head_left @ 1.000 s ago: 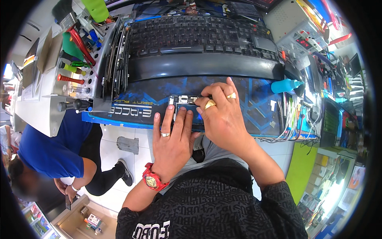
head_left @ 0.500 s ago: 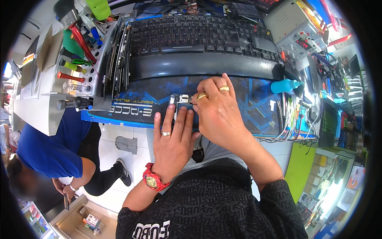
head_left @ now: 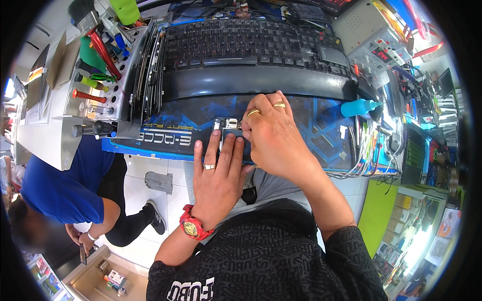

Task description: The person takes a replacement screen out of a plastic tray, picks up a disassembled mobile phone, and fits the screen assembly into the metal frame.

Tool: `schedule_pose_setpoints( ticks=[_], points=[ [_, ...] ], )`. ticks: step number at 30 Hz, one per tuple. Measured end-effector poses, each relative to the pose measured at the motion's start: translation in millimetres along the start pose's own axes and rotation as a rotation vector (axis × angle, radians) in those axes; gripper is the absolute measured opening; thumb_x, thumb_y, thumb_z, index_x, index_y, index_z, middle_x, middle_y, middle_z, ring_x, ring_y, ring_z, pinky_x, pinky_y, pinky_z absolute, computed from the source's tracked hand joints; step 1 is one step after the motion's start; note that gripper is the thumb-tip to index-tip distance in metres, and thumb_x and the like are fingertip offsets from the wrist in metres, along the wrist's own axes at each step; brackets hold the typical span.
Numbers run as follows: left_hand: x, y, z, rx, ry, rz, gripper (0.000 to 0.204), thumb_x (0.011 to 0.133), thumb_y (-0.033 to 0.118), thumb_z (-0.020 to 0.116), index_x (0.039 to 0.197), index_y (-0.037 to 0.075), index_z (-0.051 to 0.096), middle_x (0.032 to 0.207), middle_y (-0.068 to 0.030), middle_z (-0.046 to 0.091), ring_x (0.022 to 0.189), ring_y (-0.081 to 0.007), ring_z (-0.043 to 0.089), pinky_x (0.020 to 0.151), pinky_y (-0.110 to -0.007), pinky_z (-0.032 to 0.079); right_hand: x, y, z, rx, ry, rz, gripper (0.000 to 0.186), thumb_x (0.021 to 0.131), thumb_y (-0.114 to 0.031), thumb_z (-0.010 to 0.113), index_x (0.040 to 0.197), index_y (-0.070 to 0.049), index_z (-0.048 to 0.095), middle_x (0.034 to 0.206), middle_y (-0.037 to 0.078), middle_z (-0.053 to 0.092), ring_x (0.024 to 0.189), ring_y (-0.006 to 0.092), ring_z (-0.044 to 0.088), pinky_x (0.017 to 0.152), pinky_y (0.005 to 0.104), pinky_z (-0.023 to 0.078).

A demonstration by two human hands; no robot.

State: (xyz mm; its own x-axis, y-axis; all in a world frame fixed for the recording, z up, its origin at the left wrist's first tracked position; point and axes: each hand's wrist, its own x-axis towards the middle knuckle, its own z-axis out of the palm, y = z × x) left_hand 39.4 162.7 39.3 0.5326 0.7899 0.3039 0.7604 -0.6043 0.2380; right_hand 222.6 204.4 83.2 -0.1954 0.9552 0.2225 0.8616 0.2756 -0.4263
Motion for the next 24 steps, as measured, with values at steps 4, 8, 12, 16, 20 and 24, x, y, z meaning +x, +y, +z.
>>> schedule_pose_setpoints(
  ticks=[4,8,12,16,20,24],
  points=[
    [-0.4,-1.0,-1.3,0.002,-0.014,-0.002,0.056,0.098,0.032,0.076,0.145,0.003,0.066,0.149,-0.0144,0.062,0.151,-0.0402,0.046,0.126,-0.065,0.029,-4.5,-1.7,2.2,0.037,0.052,0.039,0.012,0.083,0.003,0.075,0.094,0.002,0.069,0.116,0.016,0.061,0.122,0.0419,0.057,0.125,0.0639,0.032],
    [-0.2,-1.7,-0.4,-0.011,-0.012,0.005,0.058,0.096,0.030,0.078,0.146,0.003,0.066,0.150,-0.0153,0.061,0.152,-0.0403,0.046,0.126,-0.065,0.029,-7.7,-2.6,3.1,0.009,0.033,0.018,0.014,0.084,0.002,0.076,0.098,0.002,0.071,0.118,0.015,0.061,0.123,0.0415,0.057,0.125,0.0639,0.033],
    [-0.8,-1.6,-0.5,-0.015,-0.005,0.003,0.061,0.093,0.028,0.081,0.146,0.003,0.066,0.150,-0.0153,0.061,0.152,-0.0405,0.046,0.126,-0.065,0.029,-7.7,-2.2,6.5,-0.015,0.069,-0.032,0.027,0.074,-0.001,0.073,0.100,0.006,0.074,0.114,0.018,0.061,0.120,0.0410,0.057,0.124,0.0635,0.034],
    [-1.1,-2.1,0.4,-0.016,0.000,0.007,0.064,0.090,0.028,0.083,0.147,0.003,0.066,0.151,-0.0147,0.061,0.152,-0.0402,0.046,0.127,-0.065,0.028,-8.3,-4.7,5.6,-0.039,0.085,-0.030,0.024,0.074,-0.002,0.073,0.097,0.005,0.076,0.113,0.017,0.061,0.121,0.0400,0.058,0.124,0.0630,0.035],
    [-0.1,-1.9,0.8,-0.004,0.000,0.007,0.063,0.091,0.028,0.082,0.146,0.003,0.066,0.150,-0.0143,0.061,0.152,-0.0398,0.046,0.127,-0.065,0.028,-9.9,-5.0,6.9,-0.050,0.086,-0.027,0.024,0.073,-0.002,0.073,0.096,0.004,0.077,0.113,0.017,0.061,0.121,0.0397,0.058,0.124,0.0631,0.035],
    [0.5,-1.0,-0.2,-0.006,-0.006,0.006,0.059,0.095,0.030,0.080,0.145,0.003,0.067,0.149,-0.0147,0.062,0.152,-0.0397,0.046,0.127,-0.065,0.028,-7.7,-1.2,8.0,0.016,0.071,0.002,0.018,0.076,0.001,0.074,0.094,0.002,0.074,0.114,0.016,0.061,0.121,0.0404,0.058,0.124,0.0644,0.033]
  ],
)
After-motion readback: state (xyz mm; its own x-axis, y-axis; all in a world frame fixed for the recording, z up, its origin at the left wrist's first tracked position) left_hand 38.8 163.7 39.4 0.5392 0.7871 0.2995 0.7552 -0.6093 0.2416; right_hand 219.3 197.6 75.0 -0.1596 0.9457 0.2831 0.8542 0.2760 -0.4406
